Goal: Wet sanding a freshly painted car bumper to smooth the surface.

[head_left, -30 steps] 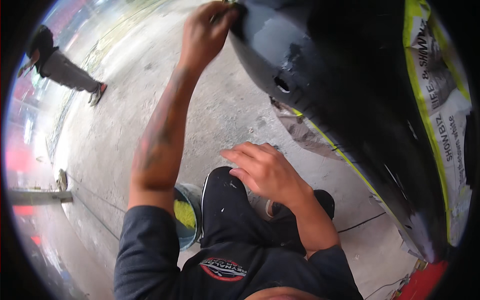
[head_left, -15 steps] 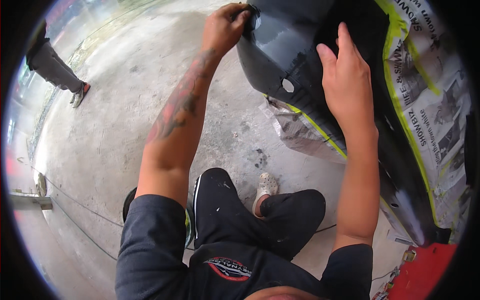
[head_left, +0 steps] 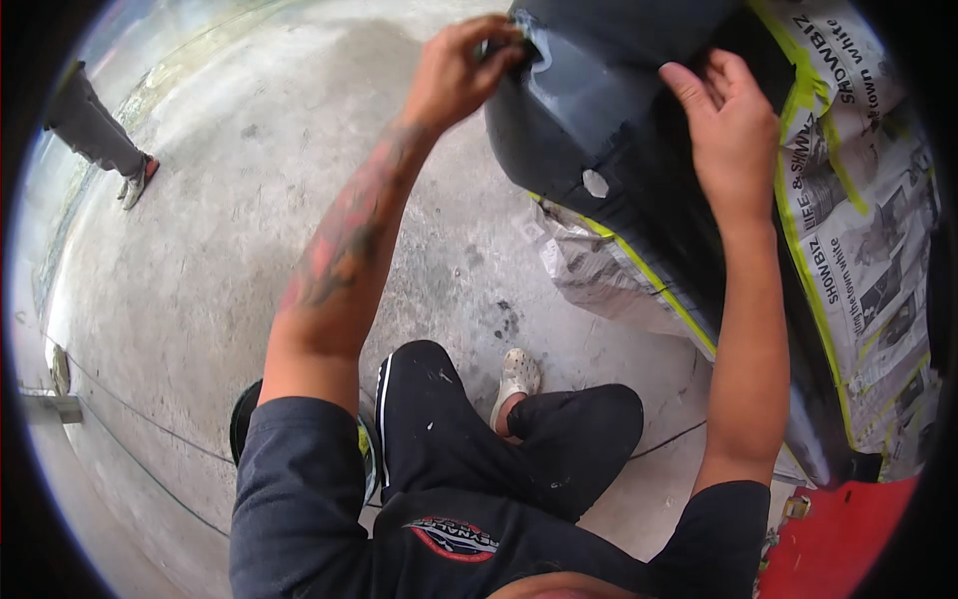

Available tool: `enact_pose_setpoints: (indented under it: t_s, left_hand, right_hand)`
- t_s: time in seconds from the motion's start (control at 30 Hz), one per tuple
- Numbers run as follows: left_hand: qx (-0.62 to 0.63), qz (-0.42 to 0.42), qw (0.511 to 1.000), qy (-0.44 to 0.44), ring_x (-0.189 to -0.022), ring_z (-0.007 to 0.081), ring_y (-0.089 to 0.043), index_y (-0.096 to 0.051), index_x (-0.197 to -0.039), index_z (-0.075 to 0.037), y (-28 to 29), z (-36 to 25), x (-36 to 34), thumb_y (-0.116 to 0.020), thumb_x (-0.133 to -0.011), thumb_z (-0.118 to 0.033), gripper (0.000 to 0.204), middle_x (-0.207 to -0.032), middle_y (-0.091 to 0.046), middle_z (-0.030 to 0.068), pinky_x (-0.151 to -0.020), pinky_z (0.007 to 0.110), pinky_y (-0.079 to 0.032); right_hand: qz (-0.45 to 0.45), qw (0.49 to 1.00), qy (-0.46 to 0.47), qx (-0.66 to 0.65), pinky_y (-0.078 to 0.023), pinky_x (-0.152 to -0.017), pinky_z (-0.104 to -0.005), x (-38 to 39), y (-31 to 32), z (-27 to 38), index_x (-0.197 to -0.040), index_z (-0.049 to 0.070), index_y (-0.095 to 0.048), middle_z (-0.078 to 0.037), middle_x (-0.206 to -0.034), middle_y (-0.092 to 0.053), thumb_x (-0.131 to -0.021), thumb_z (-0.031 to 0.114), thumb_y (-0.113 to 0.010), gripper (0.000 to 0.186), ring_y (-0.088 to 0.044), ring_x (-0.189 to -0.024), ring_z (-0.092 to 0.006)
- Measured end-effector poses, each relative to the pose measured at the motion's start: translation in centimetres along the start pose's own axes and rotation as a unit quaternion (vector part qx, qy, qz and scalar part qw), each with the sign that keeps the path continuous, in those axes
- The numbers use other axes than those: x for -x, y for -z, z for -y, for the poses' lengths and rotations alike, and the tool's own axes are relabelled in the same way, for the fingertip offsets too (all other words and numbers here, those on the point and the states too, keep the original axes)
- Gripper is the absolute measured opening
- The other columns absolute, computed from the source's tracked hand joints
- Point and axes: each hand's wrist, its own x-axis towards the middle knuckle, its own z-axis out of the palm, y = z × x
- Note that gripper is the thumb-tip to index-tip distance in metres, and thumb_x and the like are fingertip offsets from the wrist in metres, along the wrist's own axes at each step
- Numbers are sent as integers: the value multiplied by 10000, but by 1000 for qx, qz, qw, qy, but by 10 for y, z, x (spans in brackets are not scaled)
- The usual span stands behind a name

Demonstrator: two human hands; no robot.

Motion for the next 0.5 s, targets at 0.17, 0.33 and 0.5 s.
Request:
enact_pose_setpoints:
  t_s: [0.17,0.33,0.5]
  left_hand:
    - [52,2,982,182,-1038,335,-694,-727,-1113,11,-6,-28,-15,-667,-932,-130,237,-1128,-721,194,-897,387,-545]
    - [-37,29,997,66,-1012,349,-690,-737,-1077,-18,2,-26,-28,-666,-924,-137,206,-1100,-721,179,-869,416,-539]
    - [-72,7,995,66,-976,337,-690,-736,-1045,-20,-7,-37,-18,-682,-911,-161,202,-1056,-719,168,-852,403,-539]
  right_hand:
    - [12,999,-34,0,-499,-949,-260,-4,11,-7,-1242,-91,-612,-161,-1163,-735,-972,253,-723,451,-685,-1046,-152]
    - [25,999,-43,-20,-492,-954,-254,-4,10,-11,-1250,-89,-613,-147,-1139,-742,-982,267,-712,457,-677,-1046,-136]
    - [25,999,-41,-2,-489,-959,-254,-1,13,-5,-1247,-93,-604,-153,-1161,-733,-992,275,-698,457,-672,-1056,-136]
